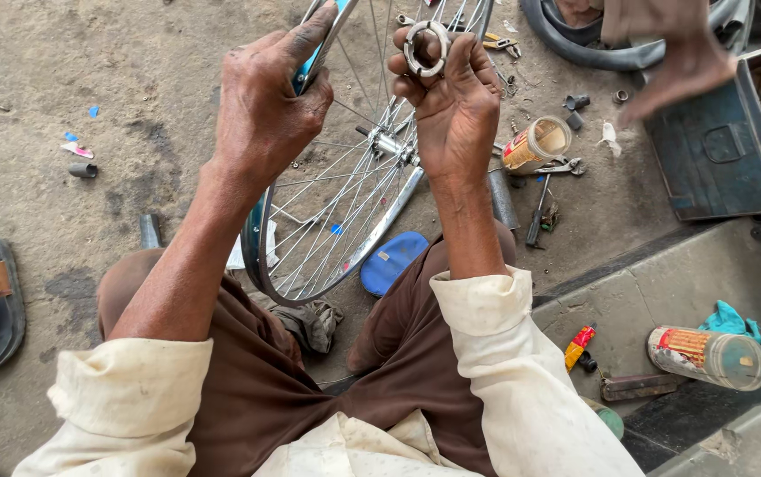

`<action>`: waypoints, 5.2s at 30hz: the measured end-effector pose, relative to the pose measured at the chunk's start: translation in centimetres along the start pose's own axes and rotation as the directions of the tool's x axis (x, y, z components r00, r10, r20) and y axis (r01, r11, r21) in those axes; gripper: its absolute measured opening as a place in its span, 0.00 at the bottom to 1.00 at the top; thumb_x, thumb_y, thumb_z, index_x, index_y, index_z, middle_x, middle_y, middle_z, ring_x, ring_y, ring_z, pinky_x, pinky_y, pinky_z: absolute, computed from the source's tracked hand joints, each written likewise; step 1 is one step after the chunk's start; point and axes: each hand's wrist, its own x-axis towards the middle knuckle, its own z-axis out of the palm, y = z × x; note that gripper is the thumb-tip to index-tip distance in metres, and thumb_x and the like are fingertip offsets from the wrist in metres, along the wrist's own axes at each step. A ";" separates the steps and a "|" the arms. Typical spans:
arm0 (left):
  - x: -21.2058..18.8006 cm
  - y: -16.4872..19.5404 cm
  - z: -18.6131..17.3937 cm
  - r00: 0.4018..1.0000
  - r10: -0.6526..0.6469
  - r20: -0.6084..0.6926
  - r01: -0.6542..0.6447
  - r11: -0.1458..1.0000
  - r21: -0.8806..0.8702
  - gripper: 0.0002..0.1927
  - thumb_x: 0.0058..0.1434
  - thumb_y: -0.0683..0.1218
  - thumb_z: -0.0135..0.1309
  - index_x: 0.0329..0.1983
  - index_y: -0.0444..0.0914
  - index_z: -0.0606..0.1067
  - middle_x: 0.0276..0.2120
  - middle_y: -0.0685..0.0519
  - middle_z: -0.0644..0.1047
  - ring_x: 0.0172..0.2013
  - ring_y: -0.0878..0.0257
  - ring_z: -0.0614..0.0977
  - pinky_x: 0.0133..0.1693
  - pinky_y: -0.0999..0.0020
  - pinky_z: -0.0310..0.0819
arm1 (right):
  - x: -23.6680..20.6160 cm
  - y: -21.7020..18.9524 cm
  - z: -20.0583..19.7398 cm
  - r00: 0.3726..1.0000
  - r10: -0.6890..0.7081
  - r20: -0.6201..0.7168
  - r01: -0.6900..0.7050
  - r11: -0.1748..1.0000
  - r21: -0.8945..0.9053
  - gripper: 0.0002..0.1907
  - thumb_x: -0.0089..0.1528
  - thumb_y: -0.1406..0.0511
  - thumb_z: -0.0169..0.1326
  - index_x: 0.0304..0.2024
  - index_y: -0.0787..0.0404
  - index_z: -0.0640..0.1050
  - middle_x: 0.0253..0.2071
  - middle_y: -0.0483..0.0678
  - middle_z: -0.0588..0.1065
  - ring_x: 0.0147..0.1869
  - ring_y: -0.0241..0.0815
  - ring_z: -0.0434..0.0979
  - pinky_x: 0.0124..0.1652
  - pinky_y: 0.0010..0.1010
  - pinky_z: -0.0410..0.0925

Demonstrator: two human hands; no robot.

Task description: The person sits on the ground and uses a small metal tool to scrape and clean the inner surface of a bicycle wheel rim. They rotate the wheel periodically to access different sections of the rim while another person works on a separate wheel nearby.

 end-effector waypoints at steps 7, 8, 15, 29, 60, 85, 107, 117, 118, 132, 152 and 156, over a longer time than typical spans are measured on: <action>0.1 0.1 -0.1 0.999 0.043 -0.022 -0.043 0.999 0.017 0.31 0.64 0.37 0.62 0.71 0.38 0.72 0.37 0.44 0.80 0.34 0.56 0.83 0.39 0.58 0.80 | 0.0 1.5 0.2 0.997 -0.002 -0.076 -0.010 0.988 -0.155 0.18 0.70 0.54 0.57 0.41 0.65 0.80 0.39 0.58 0.81 0.37 0.41 0.82 0.34 0.30 0.74; 0.0 0.1 -0.2 0.999 0.028 -0.017 -0.028 1.000 0.007 0.31 0.63 0.36 0.61 0.71 0.38 0.72 0.37 0.43 0.80 0.34 0.56 0.83 0.38 0.59 0.80 | -0.1 1.6 0.3 0.996 0.022 -0.085 -0.033 0.991 -0.131 0.18 0.69 0.54 0.57 0.42 0.65 0.80 0.39 0.58 0.81 0.37 0.41 0.82 0.35 0.30 0.74; 0.0 0.4 -0.3 0.999 0.031 -0.039 -0.030 1.000 0.009 0.31 0.63 0.36 0.62 0.70 0.38 0.72 0.39 0.43 0.80 0.35 0.56 0.84 0.41 0.59 0.81 | 0.1 0.9 1.1 0.996 0.072 0.056 -0.069 0.995 -0.067 0.16 0.72 0.59 0.55 0.44 0.67 0.80 0.53 0.62 0.80 0.46 0.42 0.82 0.43 0.31 0.76; 0.0 0.4 -0.2 1.000 -0.014 -0.011 0.015 1.000 0.016 0.32 0.62 0.37 0.62 0.71 0.40 0.72 0.33 0.45 0.77 0.33 0.57 0.81 0.37 0.57 0.78 | -0.5 4.6 0.6 0.944 -0.184 0.275 0.315 0.239 -0.919 0.13 0.71 0.59 0.57 0.41 0.63 0.77 0.49 0.51 0.80 0.46 0.39 0.82 0.44 0.32 0.78; 1.0 3.7 1.0 0.944 -0.213 0.253 0.237 0.969 -0.072 0.31 0.57 0.41 0.57 0.66 0.48 0.71 0.68 0.43 0.70 0.31 0.57 0.87 0.35 0.68 0.87 | 0.4 4.0 1.0 0.992 -0.125 0.000 0.124 0.986 -0.114 0.06 0.75 0.67 0.49 0.48 0.65 0.76 0.39 0.45 0.75 0.43 0.34 0.72 0.45 0.28 0.69; 0.6 1.5 3.4 0.997 -0.068 -0.046 0.061 0.988 -0.145 0.29 0.54 0.47 0.63 0.62 0.52 0.76 0.51 0.49 0.82 0.42 0.55 0.87 0.41 0.59 0.84 | -1.9 3.8 3.3 0.952 -0.296 0.080 0.304 0.882 -0.361 0.09 0.72 0.81 0.49 0.52 0.70 0.75 0.51 0.53 0.77 0.54 0.38 0.80 0.59 0.31 0.78; 1.0 0.0 6.6 0.998 -0.036 -0.053 0.031 0.995 -0.093 0.35 0.56 0.43 0.59 0.69 0.52 0.68 0.58 0.50 0.79 0.30 0.66 0.83 0.26 0.73 0.80 | -0.5 4.3 2.5 0.949 -0.314 -0.012 0.290 0.889 -0.354 0.12 0.67 0.84 0.45 0.47 0.68 0.74 0.46 0.50 0.75 0.49 0.38 0.77 0.52 0.29 0.76; -2.6 4.0 8.2 0.997 0.028 -0.075 -0.026 0.999 0.021 0.47 0.53 0.42 0.53 0.78 0.50 0.52 0.60 0.31 0.73 0.23 0.66 0.76 0.18 0.72 0.70 | -1.8 -0.9 3.8 0.951 -0.285 -0.117 0.276 0.957 -0.087 0.03 0.72 0.75 0.51 0.44 0.73 0.74 0.49 0.63 0.78 0.53 0.51 0.83 0.56 0.38 0.83; -2.3 4.0 8.4 1.000 -0.015 -0.019 0.015 1.000 0.019 0.43 0.59 0.43 0.51 0.78 0.51 0.52 0.54 0.36 0.74 0.23 0.66 0.77 0.18 0.73 0.71 | -2.1 -1.1 3.7 0.926 -0.373 -0.065 0.345 0.902 -0.261 0.02 0.72 0.76 0.52 0.43 0.71 0.72 0.51 0.62 0.77 0.54 0.49 0.83 0.57 0.36 0.82; -0.1 1.4 8.7 0.999 -0.048 -0.003 0.048 0.998 -0.045 0.48 0.54 0.43 0.57 0.78 0.51 0.53 0.42 0.41 0.76 0.32 0.52 0.84 0.34 0.56 0.82 | -2.3 2.4 -1.3 0.957 -0.258 0.133 0.274 0.652 -0.707 0.08 0.71 0.82 0.60 0.45 0.72 0.73 0.57 0.61 0.77 0.54 0.41 0.81 0.52 0.29 0.78; -1.0 3.0 5.8 1.000 0.020 0.008 -0.019 0.995 -0.099 0.40 0.57 0.49 0.60 0.73 0.52 0.61 0.52 0.43 0.79 0.47 0.47 0.84 0.44 0.51 0.81 | -2.0 1.1 1.3 0.980 -0.165 0.115 0.184 0.964 -0.190 0.06 0.75 0.77 0.51 0.53 0.68 0.77 0.50 0.53 0.78 0.48 0.38 0.79 0.51 0.27 0.77; -1.1 3.8 4.3 0.978 -0.130 0.166 0.135 0.991 -0.019 0.37 0.62 0.51 0.59 0.75 0.54 0.61 0.48 0.42 0.78 0.42 0.50 0.84 0.43 0.54 0.82 | -2.2 1.7 0.7 0.973 -0.215 0.083 0.230 0.928 -0.294 0.12 0.72 0.81 0.50 0.55 0.68 0.76 0.51 0.51 0.76 0.56 0.36 0.76 0.59 0.23 0.72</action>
